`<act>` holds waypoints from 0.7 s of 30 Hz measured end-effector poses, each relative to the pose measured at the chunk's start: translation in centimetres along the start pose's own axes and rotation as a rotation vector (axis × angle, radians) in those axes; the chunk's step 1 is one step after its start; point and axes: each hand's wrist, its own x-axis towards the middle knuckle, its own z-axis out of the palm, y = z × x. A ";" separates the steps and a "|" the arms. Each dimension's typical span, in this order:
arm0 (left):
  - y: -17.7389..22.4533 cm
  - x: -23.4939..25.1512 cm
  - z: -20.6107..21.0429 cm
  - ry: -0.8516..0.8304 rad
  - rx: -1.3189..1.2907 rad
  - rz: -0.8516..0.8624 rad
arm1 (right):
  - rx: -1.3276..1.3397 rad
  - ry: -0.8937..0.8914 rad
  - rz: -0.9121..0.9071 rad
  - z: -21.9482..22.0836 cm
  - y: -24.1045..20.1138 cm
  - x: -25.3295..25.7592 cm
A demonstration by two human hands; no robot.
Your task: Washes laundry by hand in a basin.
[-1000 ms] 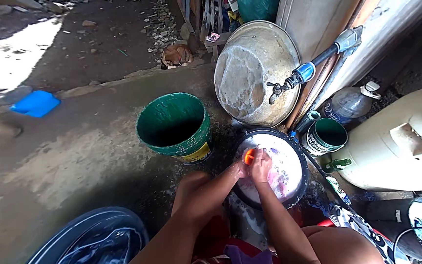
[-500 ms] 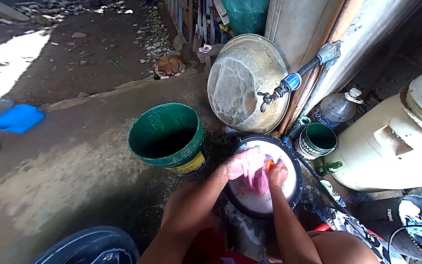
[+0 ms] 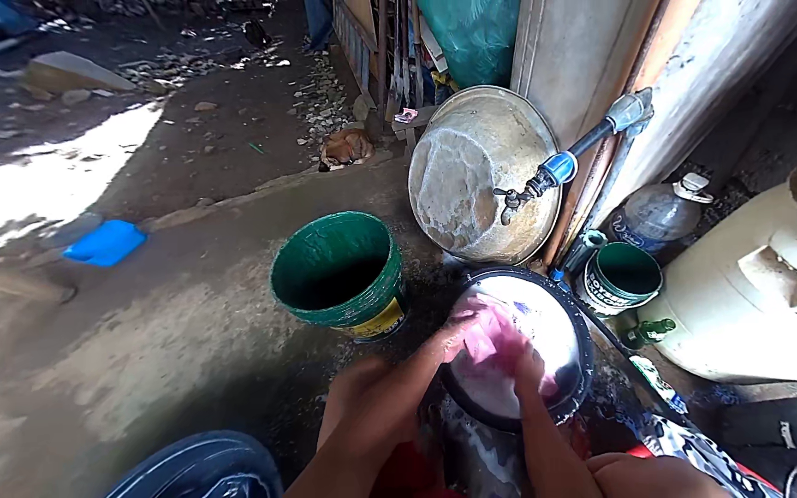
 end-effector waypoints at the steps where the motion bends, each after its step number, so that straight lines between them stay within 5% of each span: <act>1: -0.4 0.3 0.4 -0.040 0.012 -0.023 | 0.050 0.005 -0.105 0.4 -2.7 -1.9; 5: 0.0 -1.4 2.9 -0.025 -0.193 -0.136 | 0.197 -0.011 -0.487 2.3 -10.7 -7.5; 11: 2.1 -2.8 4.0 -0.278 -0.234 0.018 | -0.210 0.140 -0.299 -2.2 -12.0 -3.2; 16: 2.0 -2.2 3.3 -0.168 -0.340 -0.065 | -0.147 0.092 -0.639 0.9 -13.2 -8.4; 21: 5.4 -2.2 2.0 -0.303 -0.328 0.128 | -0.196 0.158 -0.272 -3.0 -12.0 -2.3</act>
